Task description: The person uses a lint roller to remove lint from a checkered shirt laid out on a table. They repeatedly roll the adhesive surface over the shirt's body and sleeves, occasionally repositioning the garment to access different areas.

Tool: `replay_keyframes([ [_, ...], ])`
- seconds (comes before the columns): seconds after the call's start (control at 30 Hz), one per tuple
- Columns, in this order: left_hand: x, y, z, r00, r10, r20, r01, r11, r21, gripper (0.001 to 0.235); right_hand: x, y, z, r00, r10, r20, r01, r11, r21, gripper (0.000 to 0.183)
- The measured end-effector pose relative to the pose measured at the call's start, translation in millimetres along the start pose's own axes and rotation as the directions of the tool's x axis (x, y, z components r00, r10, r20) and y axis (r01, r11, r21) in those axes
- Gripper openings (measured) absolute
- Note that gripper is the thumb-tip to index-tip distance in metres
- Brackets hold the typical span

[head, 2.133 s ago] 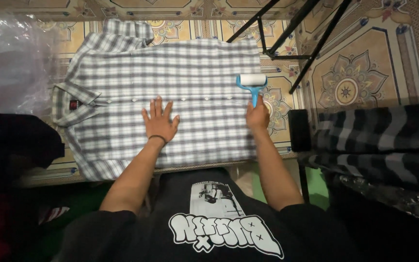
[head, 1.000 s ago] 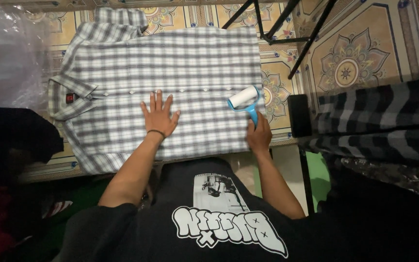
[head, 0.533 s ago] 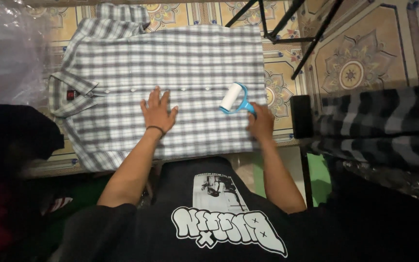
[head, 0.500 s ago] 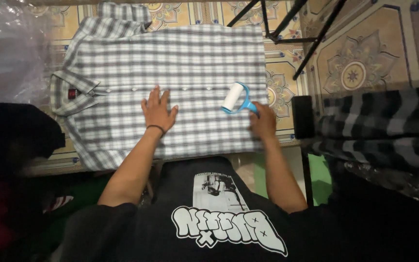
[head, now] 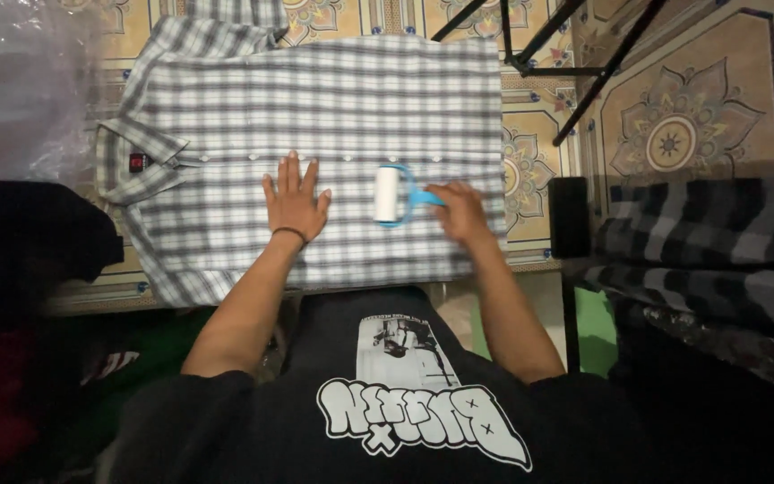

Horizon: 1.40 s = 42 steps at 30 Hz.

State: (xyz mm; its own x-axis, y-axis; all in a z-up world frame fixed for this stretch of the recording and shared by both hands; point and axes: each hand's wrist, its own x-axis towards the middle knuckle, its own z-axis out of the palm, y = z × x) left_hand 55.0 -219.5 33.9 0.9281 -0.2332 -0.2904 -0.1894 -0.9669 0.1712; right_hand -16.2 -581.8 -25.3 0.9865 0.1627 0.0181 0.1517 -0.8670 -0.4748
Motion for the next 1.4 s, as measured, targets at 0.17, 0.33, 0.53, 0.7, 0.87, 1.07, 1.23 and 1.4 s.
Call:
replay_keyframes([
  [0.17,0.0,-0.3,1.6,1.0,-0.02,0.01,0.02,1.0,0.017,0.069,5.0,-27.6,-4.4,1.0,0.01,0.015,-0.01,1.0,-0.023,0.044],
  [0.33,-2.4,-0.3,-0.9,1.0,-0.013,0.014,0.013,1.0,-0.008,0.07,-7.4,49.6,1.3,0.993,-0.067,-0.095,0.07,0.997,0.03,0.043],
  [0.53,1.2,-2.1,2.5,1.0,-0.012,0.029,0.012,1.0,-0.001,0.071,-51.9,64.5,-69.0,0.975,0.218,-0.046,-0.218,0.976,0.004,0.042],
  [0.7,-1.3,1.0,0.6,1.0,-0.015,0.013,0.015,1.0,-0.012,0.071,-79.7,55.0,-82.0,0.813,0.575,-0.093,-0.583,0.806,-0.103,0.042],
  [0.87,-1.0,9.7,4.2,0.998,-0.066,0.022,0.066,0.998,-0.012,0.071,-69.9,-34.1,-87.4,0.744,0.648,-0.16,-0.661,0.75,-0.033,0.038],
  [1.07,-0.3,3.6,9.7,0.998,-0.058,-0.019,0.057,0.997,-0.049,0.07,-65.1,-22.3,-78.1,0.735,0.678,-0.011,-0.677,0.733,-0.068,0.039],
  [1.23,10.9,-22.6,23.2,0.978,-0.049,-0.204,0.023,0.991,-0.131,0.065,-63.7,12.8,-80.3,0.923,0.374,0.088,-0.356,0.919,-0.171,0.041],
  [1.4,23.8,-58.2,21.6,0.917,-0.311,-0.249,0.265,0.943,-0.204,0.061,-16.5,-16.1,-72.9,0.945,0.267,-0.19,-0.283,0.957,-0.062,0.03],
])
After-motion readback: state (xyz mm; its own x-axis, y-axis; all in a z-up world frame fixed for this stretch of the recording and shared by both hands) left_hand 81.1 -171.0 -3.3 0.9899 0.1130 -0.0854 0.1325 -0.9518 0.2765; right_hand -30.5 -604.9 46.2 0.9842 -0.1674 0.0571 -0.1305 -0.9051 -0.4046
